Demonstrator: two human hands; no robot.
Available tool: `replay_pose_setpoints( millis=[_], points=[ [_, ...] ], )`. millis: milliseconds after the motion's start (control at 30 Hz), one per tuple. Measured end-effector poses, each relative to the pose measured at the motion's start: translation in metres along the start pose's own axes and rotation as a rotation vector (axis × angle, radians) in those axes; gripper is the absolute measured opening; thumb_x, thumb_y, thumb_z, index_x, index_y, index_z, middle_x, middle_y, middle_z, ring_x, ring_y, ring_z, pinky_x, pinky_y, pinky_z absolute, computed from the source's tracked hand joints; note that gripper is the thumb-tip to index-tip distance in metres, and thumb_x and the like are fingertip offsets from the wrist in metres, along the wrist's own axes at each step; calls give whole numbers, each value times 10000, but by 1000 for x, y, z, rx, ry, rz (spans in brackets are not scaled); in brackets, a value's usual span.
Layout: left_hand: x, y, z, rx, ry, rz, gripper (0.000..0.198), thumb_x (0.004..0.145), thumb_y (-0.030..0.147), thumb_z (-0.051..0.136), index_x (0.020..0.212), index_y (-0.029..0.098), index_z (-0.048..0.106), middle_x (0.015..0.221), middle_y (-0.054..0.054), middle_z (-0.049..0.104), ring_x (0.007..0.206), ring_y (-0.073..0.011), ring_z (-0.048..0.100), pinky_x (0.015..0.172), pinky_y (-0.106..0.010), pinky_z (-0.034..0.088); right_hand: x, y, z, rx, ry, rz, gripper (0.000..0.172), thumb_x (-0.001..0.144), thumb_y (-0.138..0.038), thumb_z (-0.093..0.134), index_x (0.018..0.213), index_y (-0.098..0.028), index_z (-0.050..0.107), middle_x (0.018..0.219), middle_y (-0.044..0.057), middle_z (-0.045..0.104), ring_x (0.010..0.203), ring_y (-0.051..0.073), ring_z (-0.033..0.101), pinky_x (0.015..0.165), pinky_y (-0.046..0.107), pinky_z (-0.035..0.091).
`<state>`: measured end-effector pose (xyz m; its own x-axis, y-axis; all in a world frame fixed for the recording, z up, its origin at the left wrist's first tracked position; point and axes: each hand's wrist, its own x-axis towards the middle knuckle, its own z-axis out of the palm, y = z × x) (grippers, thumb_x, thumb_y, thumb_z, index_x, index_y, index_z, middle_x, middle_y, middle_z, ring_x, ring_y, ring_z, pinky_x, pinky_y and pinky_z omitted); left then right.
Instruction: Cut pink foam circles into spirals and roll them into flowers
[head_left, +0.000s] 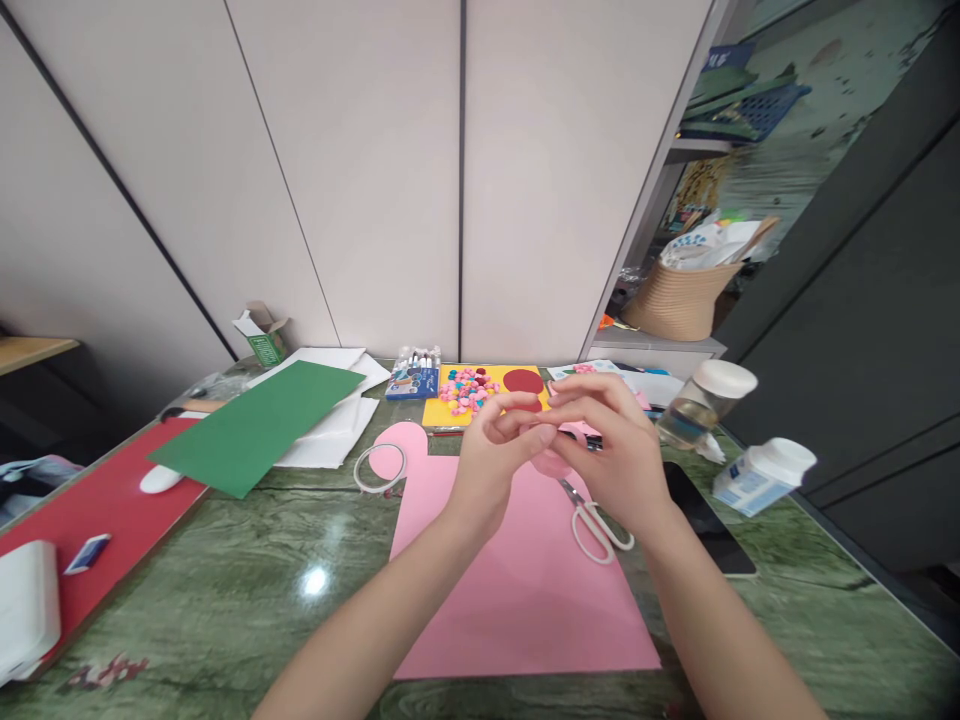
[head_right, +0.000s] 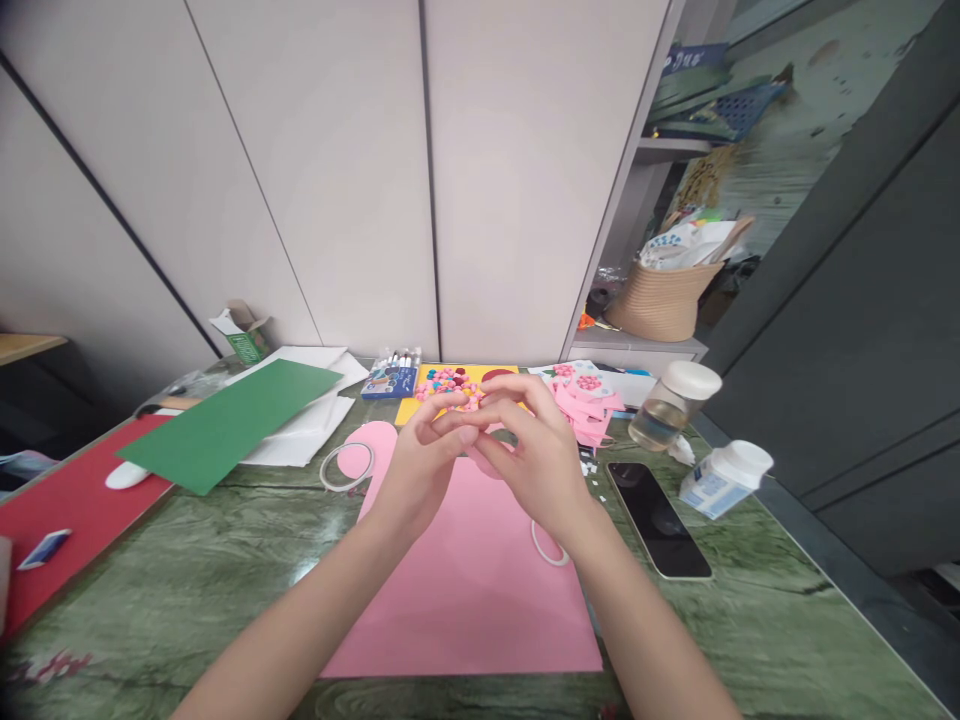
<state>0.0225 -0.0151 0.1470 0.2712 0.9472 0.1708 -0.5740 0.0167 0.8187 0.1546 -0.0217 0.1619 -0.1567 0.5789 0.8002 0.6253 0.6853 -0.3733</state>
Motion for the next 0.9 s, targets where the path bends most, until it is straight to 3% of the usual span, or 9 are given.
replay_pose_setpoints(
  millis=[233,367,633,800,900],
  points=[
    [0,-4,1,-21,-9,-40,308,641,195,726,905,209,567,731,24,629,580,-92,577,561,-223,451,1,0,1,-5,-1,34,191,685,-71,631,693,-222,516,952,23,547,934,190,562,806,369,481],
    [0,-6,2,-34,17,-40,306,631,184,732,889,209,571,727,24,629,621,-101,587,579,-221,453,1,0,2,-25,-10,29,203,681,-61,625,698,-222,502,948,21,547,931,186,558,802,362,472],
    [0,0,-1,-66,64,-35,286,644,163,704,894,213,575,712,32,597,619,-83,553,638,-230,434,2,-1,-2,-19,-76,-10,196,758,-102,595,881,-253,618,1005,31,552,970,174,552,827,342,467],
    [1,3,-4,10,57,-62,300,657,182,692,931,218,575,720,22,580,634,-93,560,612,-221,415,2,-1,-7,-10,-224,-54,271,831,-120,522,1029,-279,616,1092,40,546,1042,175,522,856,346,461],
    [2,3,-3,-5,28,-55,297,664,178,688,932,212,566,724,18,593,669,-103,572,662,-239,431,2,-1,-5,3,-225,-59,307,834,-101,507,1055,-291,605,1113,39,536,1050,174,520,851,346,464]
  ],
)
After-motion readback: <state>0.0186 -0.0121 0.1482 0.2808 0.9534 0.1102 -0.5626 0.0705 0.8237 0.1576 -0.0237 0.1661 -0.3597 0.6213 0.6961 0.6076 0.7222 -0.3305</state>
